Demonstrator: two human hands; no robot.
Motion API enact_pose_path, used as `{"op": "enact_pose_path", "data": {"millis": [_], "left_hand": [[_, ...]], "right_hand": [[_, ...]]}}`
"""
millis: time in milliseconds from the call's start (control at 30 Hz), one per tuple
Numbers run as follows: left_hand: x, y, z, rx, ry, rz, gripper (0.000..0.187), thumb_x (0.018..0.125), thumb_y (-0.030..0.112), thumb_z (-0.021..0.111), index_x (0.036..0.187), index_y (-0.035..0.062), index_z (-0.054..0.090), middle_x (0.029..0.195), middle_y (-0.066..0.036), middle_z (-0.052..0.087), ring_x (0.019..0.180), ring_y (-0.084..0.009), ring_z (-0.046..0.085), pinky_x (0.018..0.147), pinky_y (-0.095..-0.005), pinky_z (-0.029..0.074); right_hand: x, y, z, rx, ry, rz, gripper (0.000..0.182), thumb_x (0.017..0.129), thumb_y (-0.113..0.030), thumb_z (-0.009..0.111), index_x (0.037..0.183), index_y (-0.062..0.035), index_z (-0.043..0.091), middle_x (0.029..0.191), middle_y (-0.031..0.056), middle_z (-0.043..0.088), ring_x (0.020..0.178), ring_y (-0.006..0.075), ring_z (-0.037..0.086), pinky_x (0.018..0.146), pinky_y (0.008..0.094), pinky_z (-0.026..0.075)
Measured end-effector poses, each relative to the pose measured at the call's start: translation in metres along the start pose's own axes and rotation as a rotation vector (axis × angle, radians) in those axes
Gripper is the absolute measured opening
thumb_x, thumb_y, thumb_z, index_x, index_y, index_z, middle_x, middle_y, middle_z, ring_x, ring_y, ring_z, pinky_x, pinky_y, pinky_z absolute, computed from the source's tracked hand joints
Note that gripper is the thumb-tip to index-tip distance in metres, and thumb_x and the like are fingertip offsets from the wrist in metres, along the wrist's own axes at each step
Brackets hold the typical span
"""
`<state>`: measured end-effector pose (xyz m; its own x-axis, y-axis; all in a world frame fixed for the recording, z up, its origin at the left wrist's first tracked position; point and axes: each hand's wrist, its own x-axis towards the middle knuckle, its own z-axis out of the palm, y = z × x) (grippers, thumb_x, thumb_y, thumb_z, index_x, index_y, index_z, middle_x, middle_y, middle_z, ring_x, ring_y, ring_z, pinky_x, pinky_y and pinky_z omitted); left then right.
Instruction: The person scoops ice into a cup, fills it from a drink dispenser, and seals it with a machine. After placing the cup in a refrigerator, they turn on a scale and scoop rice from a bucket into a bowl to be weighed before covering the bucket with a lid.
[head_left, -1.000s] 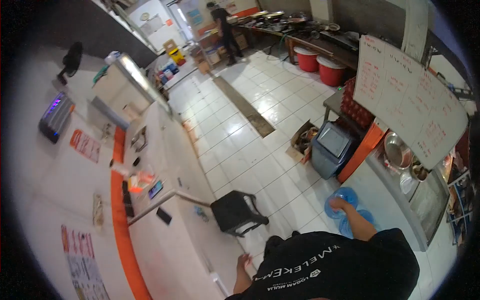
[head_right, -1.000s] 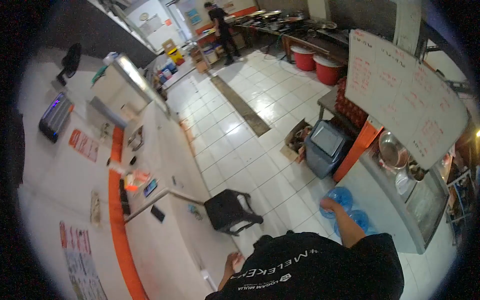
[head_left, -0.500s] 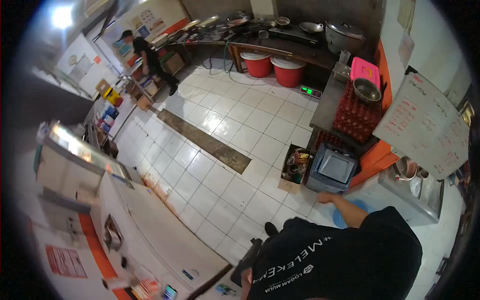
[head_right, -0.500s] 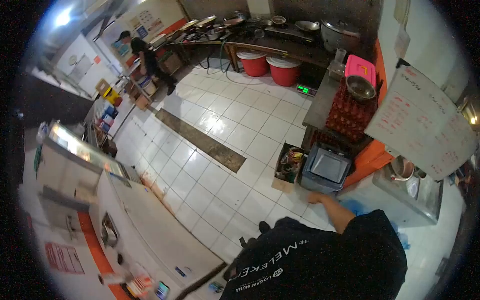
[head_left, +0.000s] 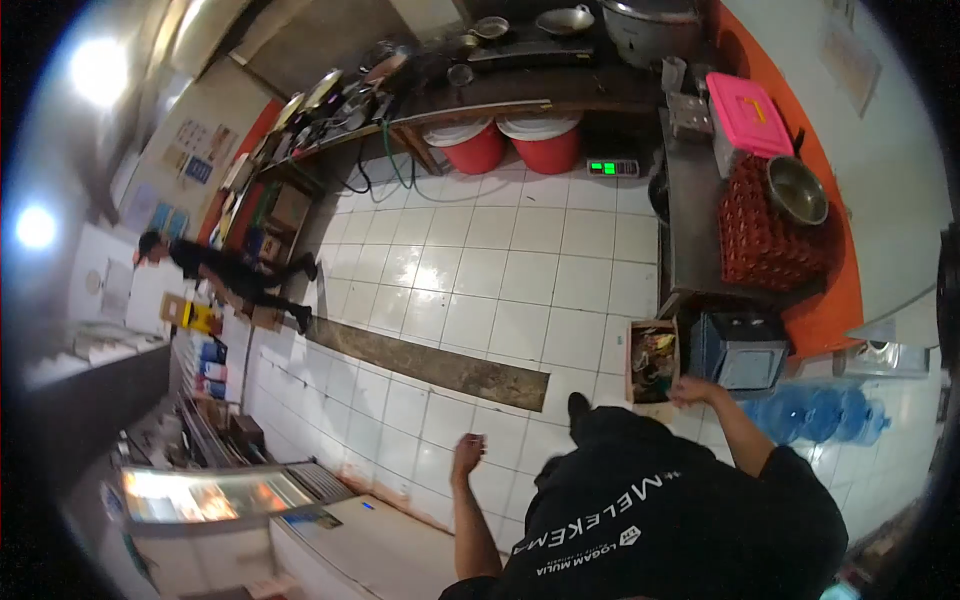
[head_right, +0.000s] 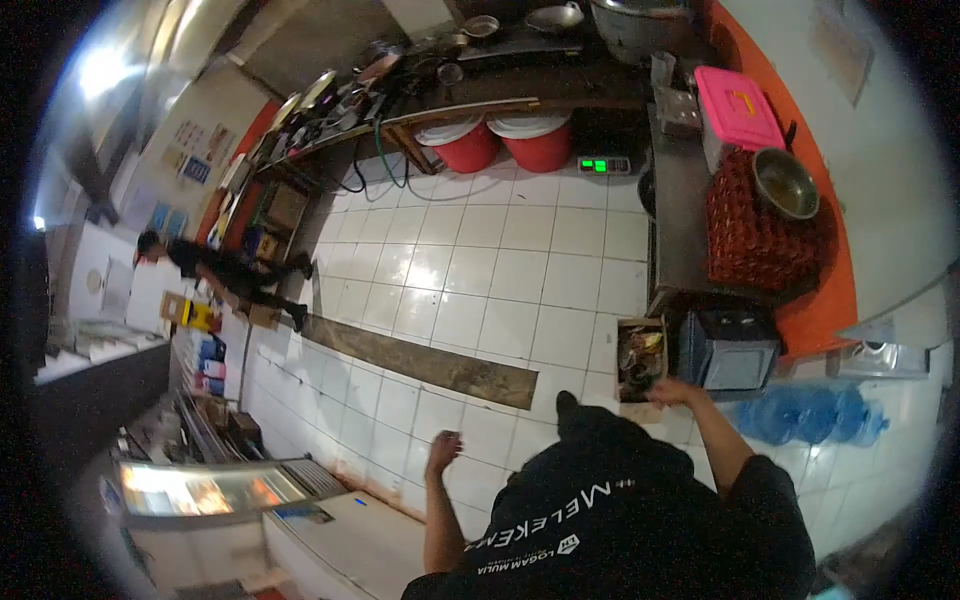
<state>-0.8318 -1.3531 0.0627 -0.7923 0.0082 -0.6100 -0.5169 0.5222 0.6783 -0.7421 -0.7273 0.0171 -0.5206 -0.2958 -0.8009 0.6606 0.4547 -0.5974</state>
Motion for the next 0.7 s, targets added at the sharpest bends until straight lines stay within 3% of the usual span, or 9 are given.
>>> {"op": "enact_pose_path", "data": {"millis": [100,167,333,400,433,467,500,600,700], "left_hand": [[0.017,0.107,0.018,0.475,-0.368,-0.119,0.045,0.092,0.043,0.059,0.093,-0.0013,0.067,0.076,-0.010,0.070,0.071,-0.0186,0.066,0.065,-0.0353,0.053],[0.052,0.127,0.023,0.498,-0.475,-0.101,0.054,0.089,0.052,0.059,0.091,-0.0015,0.069,0.077,-0.012,0.071,0.073,-0.0222,0.068,0.065,-0.0377,0.051],[0.145,0.227,0.027,0.648,-0.539,-0.004,0.051,0.089,0.048,0.059,0.102,-0.0003,0.067,0.087,-0.021,0.070,0.079,-0.0337,0.068,0.068,-0.0423,0.051],[0.212,0.244,0.033,0.711,-0.541,-0.050,0.049,0.090,0.046,0.059,0.106,0.0005,0.066,0.090,-0.022,0.069,0.081,-0.0359,0.068,0.069,-0.0431,0.051],[0.250,0.245,0.032,0.814,-0.598,0.204,0.045,0.090,0.043,0.059,0.108,0.0017,0.064,0.092,-0.022,0.069,0.085,-0.0368,0.067,0.071,-0.0437,0.051],[0.287,0.248,0.025,0.906,-0.663,0.458,0.042,0.090,0.040,0.059,0.110,0.0030,0.063,0.095,-0.022,0.069,0.088,-0.0377,0.067,0.073,-0.0444,0.051],[0.331,0.262,0.026,0.917,-0.859,0.704,0.035,0.091,0.036,0.058,0.101,0.0030,0.065,0.095,-0.020,0.069,0.089,-0.0391,0.065,0.074,-0.0451,0.051],[0.370,0.366,0.019,0.716,-0.791,0.401,0.033,0.094,0.033,0.055,0.093,0.0018,0.065,0.089,-0.019,0.068,0.082,-0.0344,0.065,0.073,-0.0437,0.050],[0.428,0.434,0.010,0.766,-1.195,0.290,0.035,0.097,0.032,0.052,0.090,0.0007,0.066,0.083,-0.014,0.067,0.076,-0.0227,0.062,0.071,-0.0381,0.050]], "right_hand": [[0.017,-0.170,0.005,-0.164,-0.106,0.180,0.061,0.088,-0.062,0.053,0.090,-0.0029,0.067,0.087,0.0101,0.068,0.075,0.0203,0.063,0.060,0.0366,0.050],[0.039,-0.209,0.016,-0.223,-0.155,0.264,0.063,0.087,-0.064,0.053,0.092,-0.0030,0.069,0.089,0.0109,0.068,0.076,0.0211,0.063,0.061,0.0369,0.051],[0.135,-0.193,-0.010,-0.526,-0.211,0.241,0.061,0.088,-0.060,0.055,0.091,-0.0012,0.071,0.077,0.0092,0.067,0.066,0.0255,0.062,0.059,0.0422,0.050],[0.176,-0.170,-0.029,-0.265,-0.065,-0.138,0.058,0.091,-0.055,0.055,0.075,-0.0005,0.068,0.065,0.0069,0.061,0.057,0.0245,0.054,0.055,0.0436,0.044],[0.140,-0.237,-0.055,-0.185,-0.008,-0.062,0.055,0.093,-0.048,0.056,0.064,-0.0020,0.057,0.056,0.0046,0.051,0.051,0.0218,0.043,0.053,0.0423,0.039],[0.156,-0.244,-0.078,-0.207,-0.069,-0.221,0.051,0.094,-0.045,0.057,0.067,-0.0018,0.058,0.059,0.0049,0.052,0.053,0.0202,0.046,0.054,0.0410,0.040],[0.164,-0.254,-0.089,-0.094,-0.045,-0.115,0.049,0.094,-0.044,0.056,0.071,-0.0019,0.061,0.060,0.0048,0.052,0.055,0.0205,0.047,0.055,0.0409,0.040],[0.163,-0.294,-0.137,-0.009,0.046,-0.022,0.044,0.097,-0.043,0.053,0.084,-0.0019,0.065,0.066,0.0055,0.054,0.058,0.0205,0.049,0.057,0.0398,0.042],[0.138,-0.331,-0.158,0.157,0.177,-0.150,0.041,0.099,-0.040,0.050,0.095,-0.0016,0.064,0.074,0.0072,0.058,0.065,0.0195,0.051,0.062,0.0379,0.045]]}}
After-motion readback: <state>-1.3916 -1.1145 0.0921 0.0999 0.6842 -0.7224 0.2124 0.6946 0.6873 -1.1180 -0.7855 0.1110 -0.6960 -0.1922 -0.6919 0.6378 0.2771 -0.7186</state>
